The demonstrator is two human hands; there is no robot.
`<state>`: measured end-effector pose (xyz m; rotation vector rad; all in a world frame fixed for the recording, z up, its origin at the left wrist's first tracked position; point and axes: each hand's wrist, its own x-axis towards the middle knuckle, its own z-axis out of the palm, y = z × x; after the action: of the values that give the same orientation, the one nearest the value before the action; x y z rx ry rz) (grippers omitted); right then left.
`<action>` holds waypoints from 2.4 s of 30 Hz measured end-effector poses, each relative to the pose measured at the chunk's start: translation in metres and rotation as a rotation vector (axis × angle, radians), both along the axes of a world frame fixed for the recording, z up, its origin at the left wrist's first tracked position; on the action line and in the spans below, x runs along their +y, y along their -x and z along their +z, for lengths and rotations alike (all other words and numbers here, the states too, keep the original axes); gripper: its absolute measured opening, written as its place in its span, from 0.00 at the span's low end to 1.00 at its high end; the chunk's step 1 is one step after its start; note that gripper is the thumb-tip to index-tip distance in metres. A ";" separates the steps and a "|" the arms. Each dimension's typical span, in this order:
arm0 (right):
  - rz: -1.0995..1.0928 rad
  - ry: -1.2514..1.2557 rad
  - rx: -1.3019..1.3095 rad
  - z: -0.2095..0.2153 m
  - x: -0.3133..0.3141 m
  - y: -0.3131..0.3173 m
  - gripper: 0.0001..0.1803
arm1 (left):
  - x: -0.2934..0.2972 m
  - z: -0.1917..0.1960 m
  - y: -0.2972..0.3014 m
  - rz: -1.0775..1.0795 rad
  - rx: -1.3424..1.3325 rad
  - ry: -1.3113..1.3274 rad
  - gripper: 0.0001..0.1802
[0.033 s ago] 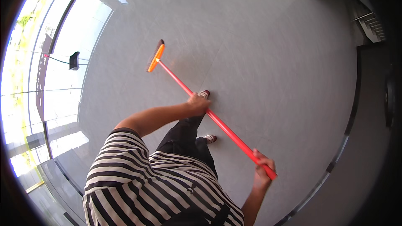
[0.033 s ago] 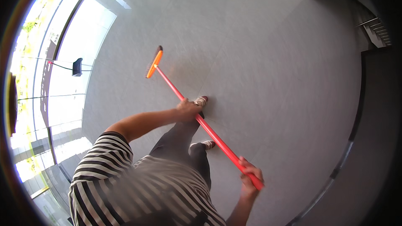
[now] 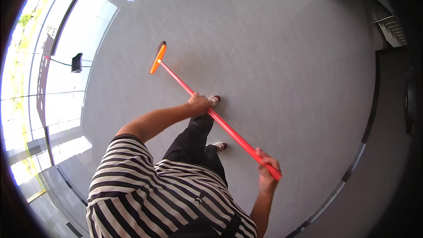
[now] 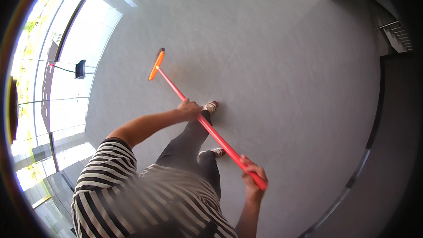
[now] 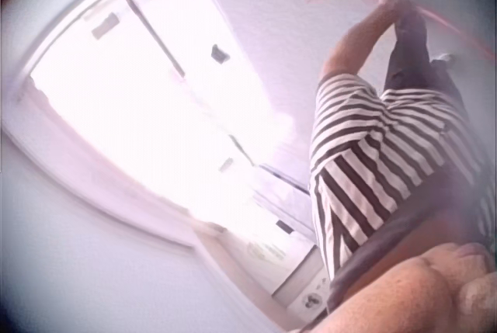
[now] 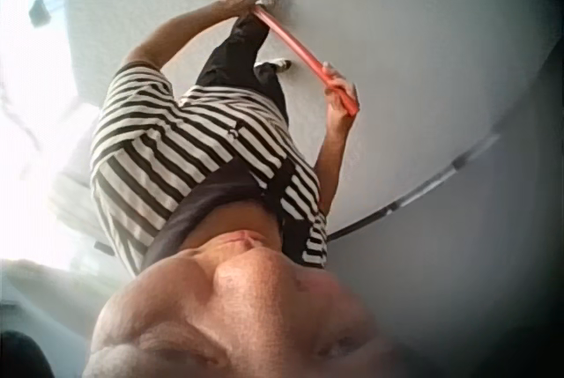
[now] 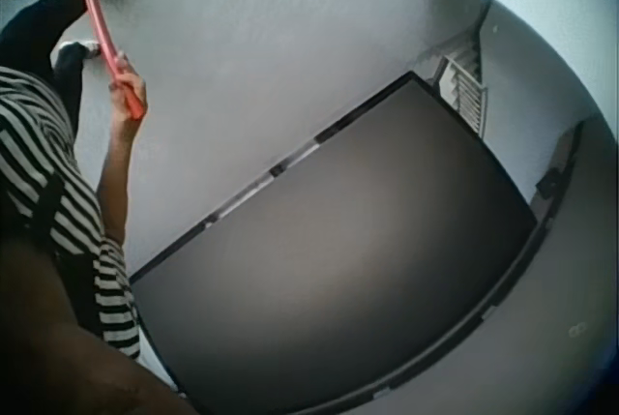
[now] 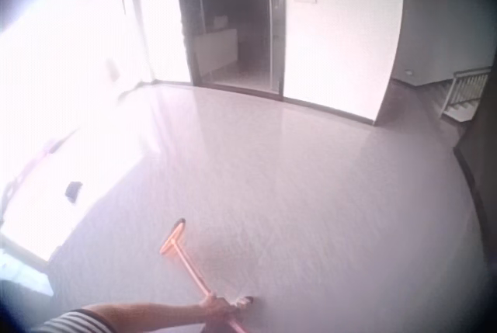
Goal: The person sweeps a large tiled floor using a broom and a dustpan.
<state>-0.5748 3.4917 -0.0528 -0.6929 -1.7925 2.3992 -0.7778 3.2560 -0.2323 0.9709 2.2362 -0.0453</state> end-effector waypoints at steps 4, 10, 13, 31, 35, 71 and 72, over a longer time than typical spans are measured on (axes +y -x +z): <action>0.275 0.026 -0.024 -0.060 -0.081 0.119 0.05 | -0.117 -0.074 0.084 0.241 0.088 0.035 0.07; 0.084 -0.015 -0.156 -0.055 -0.082 0.174 0.06 | -0.102 -0.134 0.127 0.183 0.097 -0.066 0.09; -0.161 -0.182 -0.216 -0.015 -0.015 0.114 0.04 | 0.045 -0.093 0.097 0.029 -0.139 0.018 0.10; -0.340 -1.034 0.249 0.244 0.001 0.053 0.05 | 0.254 0.129 -0.010 -0.376 -0.217 -0.853 0.10; -0.343 -0.636 0.093 0.181 0.076 0.029 0.06 | 0.189 0.095 0.063 -0.324 -0.098 -0.554 0.13; -0.316 -1.241 0.346 0.243 0.159 0.113 0.15 | 0.410 0.126 0.067 -0.291 -0.164 -0.887 0.07; -0.329 -1.174 0.336 0.231 0.167 0.115 0.14 | 0.389 0.115 0.088 -0.246 -0.116 -0.843 0.07</action>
<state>-0.6898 3.6583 0.1782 -0.3355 -2.2096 0.8750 -0.8656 3.6448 -0.1174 1.6216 2.0106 0.8790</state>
